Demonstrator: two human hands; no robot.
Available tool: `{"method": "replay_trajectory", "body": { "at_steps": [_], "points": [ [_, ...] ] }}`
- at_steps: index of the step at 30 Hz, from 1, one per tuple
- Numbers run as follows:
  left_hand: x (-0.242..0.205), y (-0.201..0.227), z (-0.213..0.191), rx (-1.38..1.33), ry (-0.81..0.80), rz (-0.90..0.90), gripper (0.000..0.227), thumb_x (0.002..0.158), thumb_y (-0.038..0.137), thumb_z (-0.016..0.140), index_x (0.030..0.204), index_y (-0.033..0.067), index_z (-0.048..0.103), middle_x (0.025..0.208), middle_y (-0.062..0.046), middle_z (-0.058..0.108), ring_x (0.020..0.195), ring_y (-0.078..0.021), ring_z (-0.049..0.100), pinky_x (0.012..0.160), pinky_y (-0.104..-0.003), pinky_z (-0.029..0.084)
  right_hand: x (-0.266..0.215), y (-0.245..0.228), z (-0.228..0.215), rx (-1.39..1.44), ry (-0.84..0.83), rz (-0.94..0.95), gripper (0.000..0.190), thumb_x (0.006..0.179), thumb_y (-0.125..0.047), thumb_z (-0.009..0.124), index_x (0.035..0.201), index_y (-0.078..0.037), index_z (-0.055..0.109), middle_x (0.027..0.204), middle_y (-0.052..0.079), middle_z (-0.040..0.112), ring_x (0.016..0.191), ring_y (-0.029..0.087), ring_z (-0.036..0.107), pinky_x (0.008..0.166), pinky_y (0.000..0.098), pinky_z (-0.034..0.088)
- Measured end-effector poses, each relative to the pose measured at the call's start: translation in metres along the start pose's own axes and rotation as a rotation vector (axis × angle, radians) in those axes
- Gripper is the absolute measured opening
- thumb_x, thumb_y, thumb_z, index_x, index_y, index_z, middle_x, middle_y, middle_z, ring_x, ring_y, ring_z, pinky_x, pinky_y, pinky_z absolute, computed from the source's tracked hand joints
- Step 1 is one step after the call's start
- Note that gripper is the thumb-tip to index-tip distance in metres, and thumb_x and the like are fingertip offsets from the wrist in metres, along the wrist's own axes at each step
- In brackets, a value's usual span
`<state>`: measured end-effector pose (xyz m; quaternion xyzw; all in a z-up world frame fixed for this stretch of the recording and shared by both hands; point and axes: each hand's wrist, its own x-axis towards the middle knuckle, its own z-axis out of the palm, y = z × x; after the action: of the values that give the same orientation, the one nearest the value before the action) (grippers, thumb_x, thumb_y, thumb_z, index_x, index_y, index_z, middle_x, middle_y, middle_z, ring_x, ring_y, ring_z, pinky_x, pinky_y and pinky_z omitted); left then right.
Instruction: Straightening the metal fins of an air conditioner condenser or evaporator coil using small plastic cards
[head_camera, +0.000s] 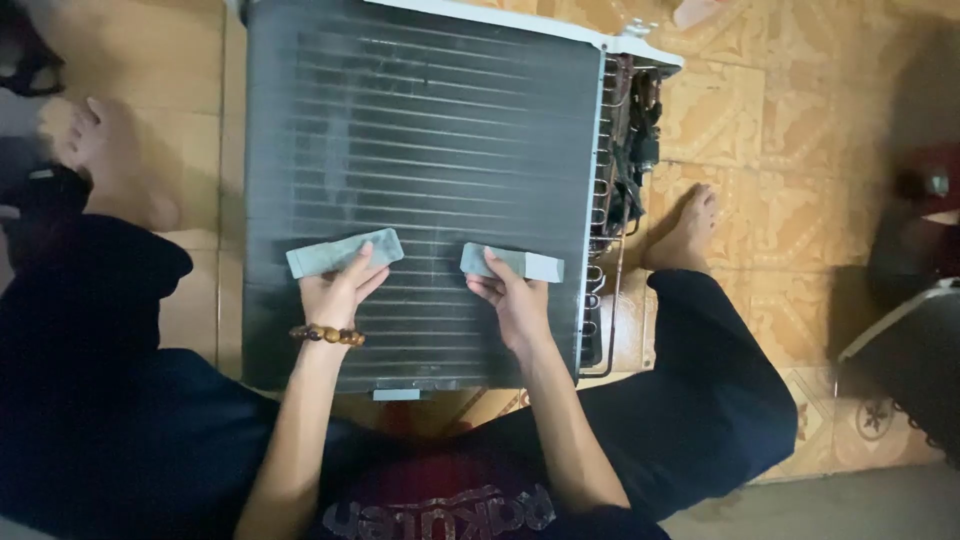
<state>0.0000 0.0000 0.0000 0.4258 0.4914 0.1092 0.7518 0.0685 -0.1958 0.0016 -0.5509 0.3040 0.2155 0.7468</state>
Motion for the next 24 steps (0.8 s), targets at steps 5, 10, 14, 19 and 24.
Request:
{"method": "replay_trajectory", "body": {
  "at_steps": [5, 10, 14, 19, 24],
  "points": [
    [0.002, -0.003, -0.002, 0.007, -0.014, 0.007, 0.048, 0.084, 0.009, 0.088, 0.111, -0.0150, 0.057, 0.106, -0.029, 0.060, 0.099, -0.0542, 0.070, 0.089, -0.058, 0.064, 0.001, -0.006, 0.002, 0.117, 0.046, 0.072, 0.037, 0.087, -0.008, 0.082, 0.103, 0.013, 0.055, 0.093, 0.027, 0.069, 0.091, 0.043, 0.076, 0.088, 0.0532, 0.064],
    [0.004, -0.005, -0.003, 0.007, -0.024, 0.024, 0.050, 0.085, 0.007, 0.088, 0.112, -0.0165, 0.053, 0.109, -0.031, 0.059, 0.099, -0.0542, 0.070, 0.089, -0.058, 0.064, 0.001, -0.014, 0.005, 0.224, 0.061, 0.101, 0.036, 0.091, -0.006, 0.076, 0.104, 0.015, 0.050, 0.107, 0.038, 0.068, 0.106, 0.048, 0.071, 0.098, 0.0591, 0.058],
    [0.001, -0.004, 0.000, 0.025, -0.053, 0.047, 0.047, 0.088, 0.009, 0.086, 0.112, -0.0146, 0.053, 0.113, -0.031, 0.055, 0.101, -0.0542, 0.070, 0.089, -0.058, 0.065, 0.004, -0.007, 0.001, 0.235, 0.040, 0.097, 0.040, 0.093, -0.006, 0.074, 0.110, 0.019, 0.049, 0.108, 0.037, 0.066, 0.107, 0.048, 0.071, 0.099, 0.0581, 0.058],
    [0.015, -0.018, -0.010, 0.025, -0.058, 0.046, 0.051, 0.089, 0.009, 0.087, 0.115, -0.0144, 0.050, 0.117, -0.032, 0.052, 0.103, -0.0549, 0.069, 0.091, -0.058, 0.063, -0.003, -0.012, 0.002, 0.329, 0.003, 0.118, 0.038, 0.092, -0.004, 0.075, 0.106, 0.021, 0.050, 0.105, 0.033, 0.064, 0.109, 0.047, 0.070, 0.101, 0.0577, 0.058],
    [0.013, -0.014, -0.011, -0.036, -0.065, -0.009, 0.051, 0.090, 0.012, 0.086, 0.115, -0.0096, 0.048, 0.113, -0.022, 0.049, 0.107, -0.0489, 0.071, 0.096, -0.054, 0.063, 0.002, -0.009, -0.007, 0.441, -0.041, 0.216, 0.037, 0.097, -0.007, 0.069, 0.119, 0.018, 0.052, 0.124, 0.035, 0.061, 0.128, 0.047, 0.059, 0.111, 0.0551, 0.048]
  ]
}}
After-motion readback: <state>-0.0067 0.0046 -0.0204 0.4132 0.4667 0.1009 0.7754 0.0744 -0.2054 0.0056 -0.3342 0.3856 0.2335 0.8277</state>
